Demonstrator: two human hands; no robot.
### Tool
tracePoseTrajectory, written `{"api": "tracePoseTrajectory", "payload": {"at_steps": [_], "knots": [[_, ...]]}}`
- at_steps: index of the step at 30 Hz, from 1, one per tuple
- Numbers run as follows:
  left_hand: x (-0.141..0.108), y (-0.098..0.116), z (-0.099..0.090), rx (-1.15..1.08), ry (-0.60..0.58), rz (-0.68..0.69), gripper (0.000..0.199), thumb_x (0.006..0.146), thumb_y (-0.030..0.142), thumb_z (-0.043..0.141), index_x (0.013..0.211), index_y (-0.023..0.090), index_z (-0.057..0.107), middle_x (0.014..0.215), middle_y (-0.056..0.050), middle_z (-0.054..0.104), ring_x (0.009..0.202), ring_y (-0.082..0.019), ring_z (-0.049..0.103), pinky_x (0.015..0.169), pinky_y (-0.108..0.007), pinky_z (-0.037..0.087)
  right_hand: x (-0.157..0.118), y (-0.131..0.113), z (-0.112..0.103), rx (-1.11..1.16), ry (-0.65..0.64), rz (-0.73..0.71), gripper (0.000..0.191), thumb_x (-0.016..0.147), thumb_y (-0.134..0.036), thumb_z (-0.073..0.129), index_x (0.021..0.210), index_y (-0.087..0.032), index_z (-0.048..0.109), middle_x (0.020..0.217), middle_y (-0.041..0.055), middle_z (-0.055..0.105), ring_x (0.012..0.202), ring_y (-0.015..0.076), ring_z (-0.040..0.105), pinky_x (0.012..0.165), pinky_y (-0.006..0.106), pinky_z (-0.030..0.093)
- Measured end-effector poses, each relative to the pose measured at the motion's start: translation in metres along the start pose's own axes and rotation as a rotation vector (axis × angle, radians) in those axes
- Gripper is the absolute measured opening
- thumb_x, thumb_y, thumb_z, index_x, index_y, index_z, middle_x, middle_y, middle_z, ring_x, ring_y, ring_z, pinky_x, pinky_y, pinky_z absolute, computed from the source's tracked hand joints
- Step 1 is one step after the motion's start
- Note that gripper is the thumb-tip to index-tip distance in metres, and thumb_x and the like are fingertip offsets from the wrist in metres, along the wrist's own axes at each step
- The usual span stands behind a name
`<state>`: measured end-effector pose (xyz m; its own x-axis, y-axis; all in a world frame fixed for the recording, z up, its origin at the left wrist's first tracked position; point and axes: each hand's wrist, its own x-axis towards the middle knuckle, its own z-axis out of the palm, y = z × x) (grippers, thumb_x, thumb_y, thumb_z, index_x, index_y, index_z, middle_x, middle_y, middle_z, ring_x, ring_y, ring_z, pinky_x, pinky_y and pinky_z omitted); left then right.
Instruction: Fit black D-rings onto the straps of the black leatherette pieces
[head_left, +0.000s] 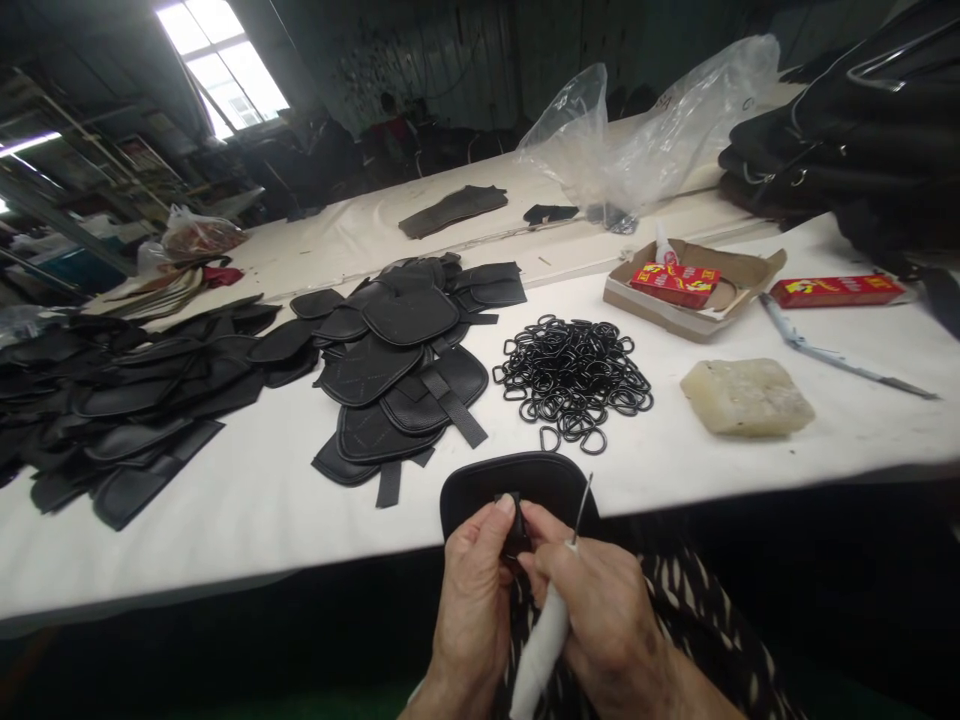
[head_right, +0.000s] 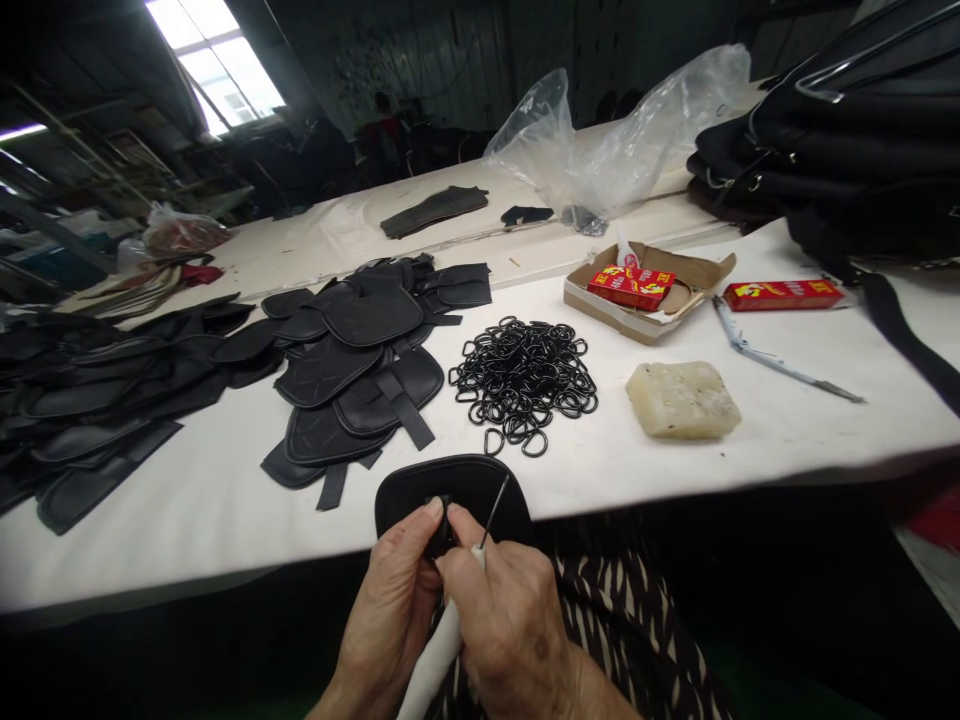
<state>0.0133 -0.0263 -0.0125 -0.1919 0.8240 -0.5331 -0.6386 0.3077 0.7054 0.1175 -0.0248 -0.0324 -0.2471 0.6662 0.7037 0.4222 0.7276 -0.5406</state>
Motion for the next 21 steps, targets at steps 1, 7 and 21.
{"api": "tracePoseTrajectory", "payload": {"at_steps": [1,7,21], "knots": [[0.0001,0.0001,0.0002,0.007,-0.014,-0.007,0.024,0.072,0.026,0.069,0.063,0.015,0.049,0.051,0.006,0.047,0.043,-0.005,0.041,0.042,-0.017,0.032,0.0005,-0.0006,0.0002,0.022,0.005,0.020,0.013,0.081,-0.004,0.045,0.080,-0.014,0.053,0.076,0.0133,0.068,0.055,0.0145,0.063,0.057,0.026,0.054],[0.0011,0.0008,-0.0021,0.041,-0.085,-0.008,0.020,0.076,0.027,0.064,0.065,0.015,0.052,0.057,0.004,0.054,0.047,-0.006,0.046,0.045,-0.018,0.034,0.0014,-0.0018,0.0023,0.164,0.027,0.133,0.015,0.085,-0.009,0.042,0.076,-0.020,0.048,0.058,0.0002,0.058,0.061,0.0155,0.066,0.069,0.028,0.056],[-0.0008,0.0063,-0.0006,0.127,-0.041,0.025,0.020,0.071,0.030,0.069,0.065,0.013,0.060,0.060,0.001,0.057,0.056,-0.008,0.051,0.051,-0.017,0.041,-0.0010,0.0028,-0.0001,0.240,0.001,0.129,0.009,0.084,-0.010,0.050,0.080,-0.018,0.049,0.092,0.0112,0.069,0.084,0.0179,0.068,0.073,0.026,0.056]]}}
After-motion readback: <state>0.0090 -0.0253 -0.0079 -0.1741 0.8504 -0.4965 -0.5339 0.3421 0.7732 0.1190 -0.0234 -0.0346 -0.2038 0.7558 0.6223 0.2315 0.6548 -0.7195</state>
